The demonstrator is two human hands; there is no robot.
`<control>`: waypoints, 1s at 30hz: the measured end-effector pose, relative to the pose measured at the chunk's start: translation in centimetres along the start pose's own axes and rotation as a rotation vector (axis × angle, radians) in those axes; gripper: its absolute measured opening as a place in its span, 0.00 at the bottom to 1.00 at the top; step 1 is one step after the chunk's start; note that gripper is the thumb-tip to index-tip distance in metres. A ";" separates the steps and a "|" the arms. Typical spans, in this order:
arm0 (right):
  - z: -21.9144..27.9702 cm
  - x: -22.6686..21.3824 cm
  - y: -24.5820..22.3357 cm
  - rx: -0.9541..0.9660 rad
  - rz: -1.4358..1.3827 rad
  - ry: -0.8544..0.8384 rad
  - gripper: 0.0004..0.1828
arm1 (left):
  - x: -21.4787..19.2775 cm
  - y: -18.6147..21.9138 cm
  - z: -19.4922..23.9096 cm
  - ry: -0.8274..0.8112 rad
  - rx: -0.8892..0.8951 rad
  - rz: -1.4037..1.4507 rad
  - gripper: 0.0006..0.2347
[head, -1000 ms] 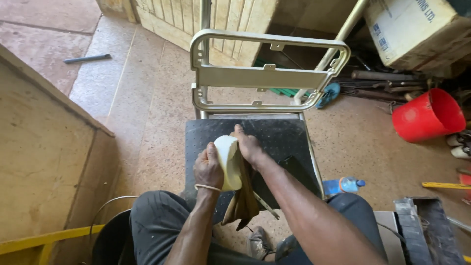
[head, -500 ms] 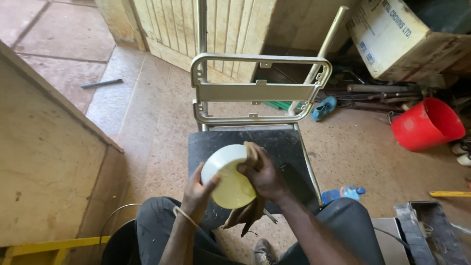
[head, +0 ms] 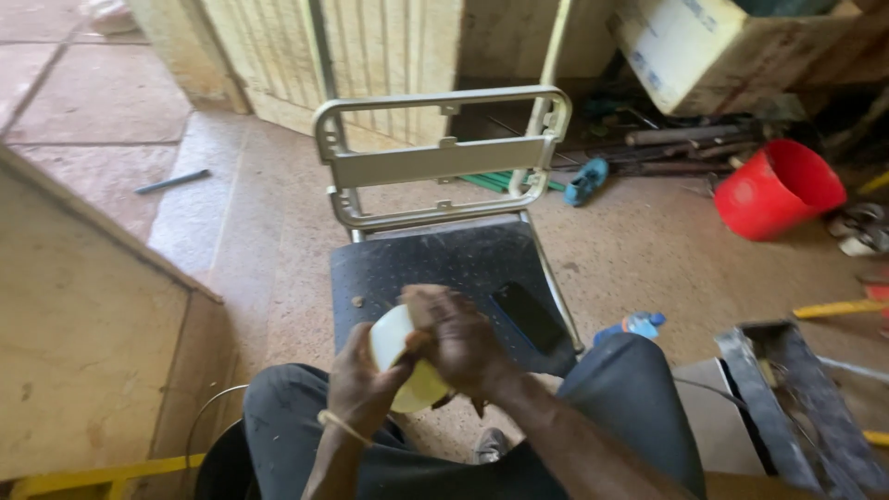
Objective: The person wipes and polishes a plastic headlight cover with a cloth, then uses a rag to clean a small round plastic object and sorts through items in a metal toolbox.
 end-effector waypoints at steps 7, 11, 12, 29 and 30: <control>3.3 5.4 -5.9 -0.394 0.191 -0.136 0.50 | 1.6 0.4 3.2 0.224 -0.012 -0.147 0.23; 0.2 3.0 -1.0 0.078 -0.242 -0.014 0.29 | -0.2 -1.2 6.7 0.480 -0.035 -0.304 0.23; 0.5 3.3 1.5 0.514 -0.507 -0.140 0.33 | 0.2 -1.0 7.2 0.529 -0.005 -0.370 0.26; 5.1 4.9 3.9 0.632 -1.207 -0.470 0.45 | -0.7 1.4 12.5 0.671 0.238 -0.266 0.27; 5.7 5.5 3.4 0.616 -1.349 -0.482 0.54 | -1.6 1.5 13.4 0.740 0.227 -0.157 0.27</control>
Point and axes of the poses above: each hand's wrist, its own z-axis away from the middle knuckle, its own x-axis out of the palm, y = z × x, the point moved 10 cm from there along -z, towards the middle knuckle, and after that the axes turned 9 degrees about -z, right-handed, at the moved point
